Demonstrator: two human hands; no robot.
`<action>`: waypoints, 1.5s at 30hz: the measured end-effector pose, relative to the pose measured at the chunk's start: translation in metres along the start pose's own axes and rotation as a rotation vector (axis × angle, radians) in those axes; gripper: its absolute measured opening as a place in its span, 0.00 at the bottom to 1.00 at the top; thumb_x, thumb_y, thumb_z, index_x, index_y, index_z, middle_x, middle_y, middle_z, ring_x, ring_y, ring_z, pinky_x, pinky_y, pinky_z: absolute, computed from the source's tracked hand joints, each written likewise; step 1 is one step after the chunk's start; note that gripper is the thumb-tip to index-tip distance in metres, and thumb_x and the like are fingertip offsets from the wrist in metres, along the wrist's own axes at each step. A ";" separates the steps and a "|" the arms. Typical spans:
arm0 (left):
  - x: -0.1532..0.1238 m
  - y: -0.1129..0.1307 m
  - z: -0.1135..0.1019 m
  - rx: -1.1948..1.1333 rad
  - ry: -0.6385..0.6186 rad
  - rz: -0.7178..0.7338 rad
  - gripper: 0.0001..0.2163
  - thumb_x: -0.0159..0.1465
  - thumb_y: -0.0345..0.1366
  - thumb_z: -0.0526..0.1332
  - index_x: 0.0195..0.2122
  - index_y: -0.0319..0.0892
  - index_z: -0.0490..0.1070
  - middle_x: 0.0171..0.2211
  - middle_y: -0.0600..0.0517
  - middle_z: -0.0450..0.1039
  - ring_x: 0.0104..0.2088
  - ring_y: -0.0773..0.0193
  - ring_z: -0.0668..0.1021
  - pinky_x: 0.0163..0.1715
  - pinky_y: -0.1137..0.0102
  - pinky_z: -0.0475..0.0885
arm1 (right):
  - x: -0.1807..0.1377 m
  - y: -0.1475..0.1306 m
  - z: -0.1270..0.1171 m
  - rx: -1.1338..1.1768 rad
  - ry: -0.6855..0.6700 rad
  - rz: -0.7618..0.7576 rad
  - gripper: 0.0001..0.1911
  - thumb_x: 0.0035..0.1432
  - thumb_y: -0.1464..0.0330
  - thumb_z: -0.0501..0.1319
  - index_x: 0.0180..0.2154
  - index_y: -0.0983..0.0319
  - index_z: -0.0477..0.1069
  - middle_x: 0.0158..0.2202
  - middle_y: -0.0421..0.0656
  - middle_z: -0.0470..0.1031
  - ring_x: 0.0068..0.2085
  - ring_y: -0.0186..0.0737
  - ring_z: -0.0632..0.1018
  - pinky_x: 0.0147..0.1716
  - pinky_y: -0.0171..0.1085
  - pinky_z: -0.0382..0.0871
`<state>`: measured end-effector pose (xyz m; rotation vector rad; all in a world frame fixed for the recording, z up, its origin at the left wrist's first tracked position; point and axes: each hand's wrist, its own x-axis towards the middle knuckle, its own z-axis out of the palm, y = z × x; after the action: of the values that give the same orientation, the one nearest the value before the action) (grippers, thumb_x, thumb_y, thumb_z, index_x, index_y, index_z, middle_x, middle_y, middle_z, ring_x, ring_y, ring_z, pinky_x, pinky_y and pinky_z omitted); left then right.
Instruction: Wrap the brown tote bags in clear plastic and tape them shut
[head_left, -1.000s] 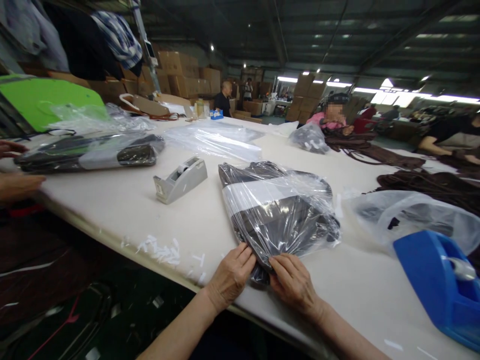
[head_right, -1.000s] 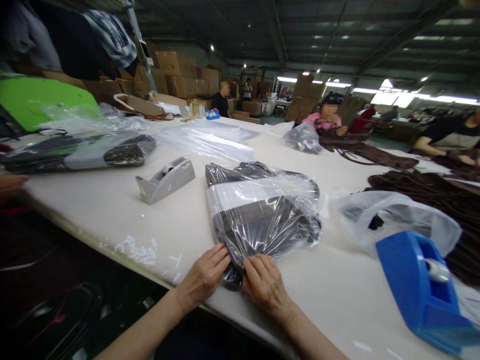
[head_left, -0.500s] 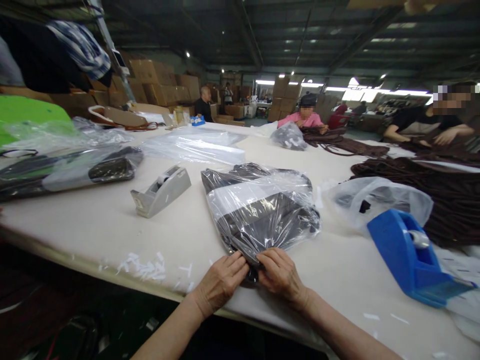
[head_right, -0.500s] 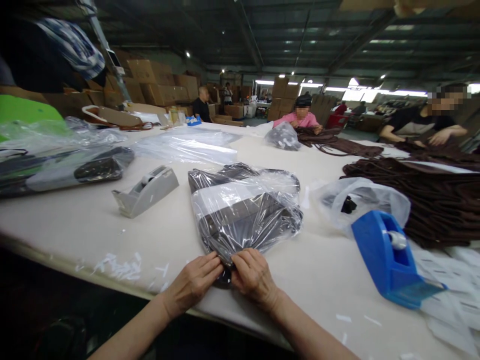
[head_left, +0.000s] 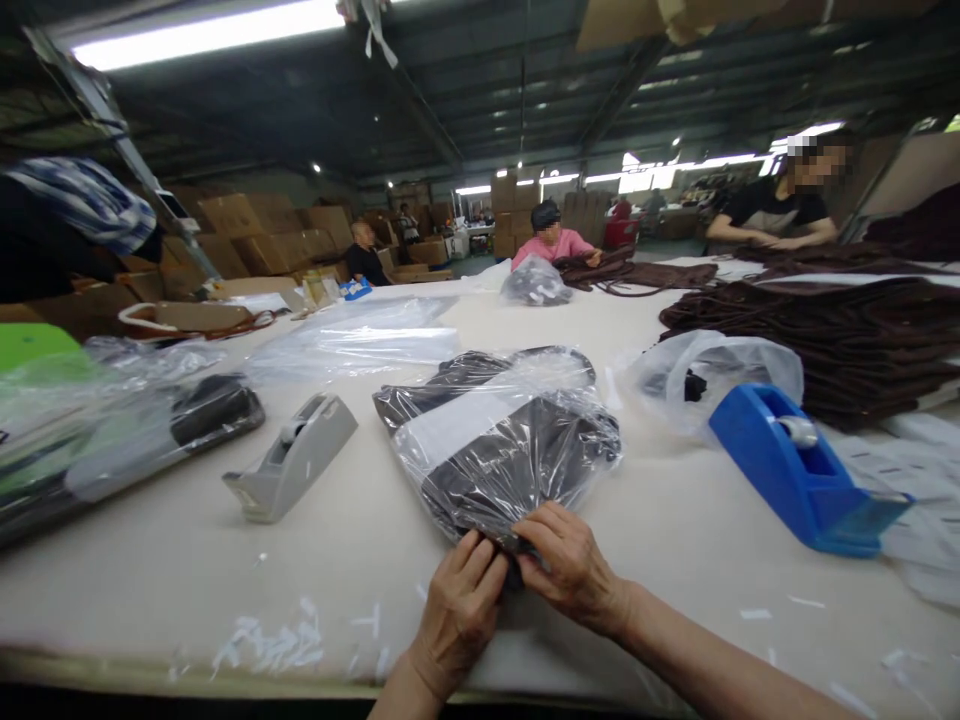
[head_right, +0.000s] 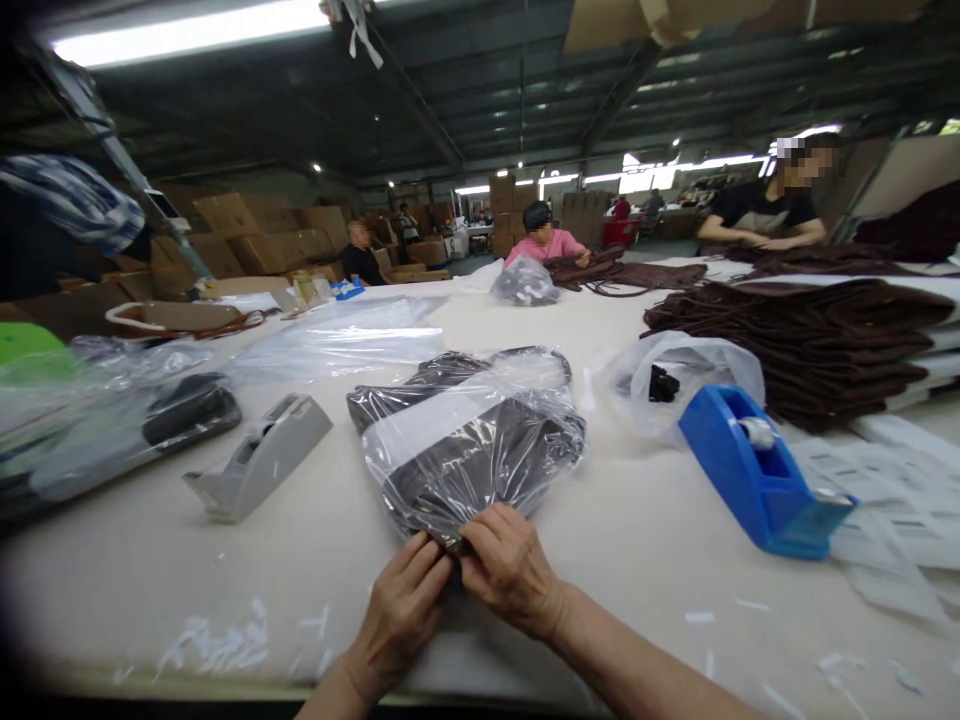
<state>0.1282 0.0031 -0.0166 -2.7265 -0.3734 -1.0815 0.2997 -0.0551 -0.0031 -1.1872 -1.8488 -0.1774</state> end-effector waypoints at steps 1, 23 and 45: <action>0.004 -0.001 -0.001 0.011 0.031 0.015 0.14 0.56 0.23 0.51 0.42 0.35 0.68 0.39 0.44 0.72 0.47 0.57 0.70 0.44 0.63 0.74 | 0.004 0.000 -0.003 0.003 0.009 0.007 0.08 0.55 0.75 0.50 0.35 0.63 0.67 0.28 0.44 0.68 0.31 0.40 0.67 0.29 0.38 0.64; 0.098 -0.035 -0.035 -0.010 -0.013 -0.177 0.22 0.57 0.26 0.54 0.53 0.45 0.62 0.42 0.48 0.63 0.40 0.66 0.72 0.34 0.75 0.74 | 0.070 0.020 -0.074 0.281 -0.057 0.008 0.21 0.42 0.75 0.60 0.44 0.65 0.67 0.37 0.47 0.69 0.38 0.42 0.69 0.40 0.40 0.68; 0.106 -0.060 -0.033 -0.313 -0.217 -0.314 0.19 0.59 0.36 0.58 0.52 0.50 0.63 0.53 0.50 0.67 0.54 0.61 0.69 0.55 0.61 0.64 | 0.082 0.048 -0.061 0.462 -0.141 0.098 0.15 0.49 0.80 0.62 0.41 0.66 0.72 0.35 0.43 0.71 0.39 0.37 0.72 0.42 0.34 0.66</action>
<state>0.1631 0.0691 0.0852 -3.1550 -0.7454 -0.9848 0.3636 -0.0090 0.0778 -0.9769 -1.8149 0.3797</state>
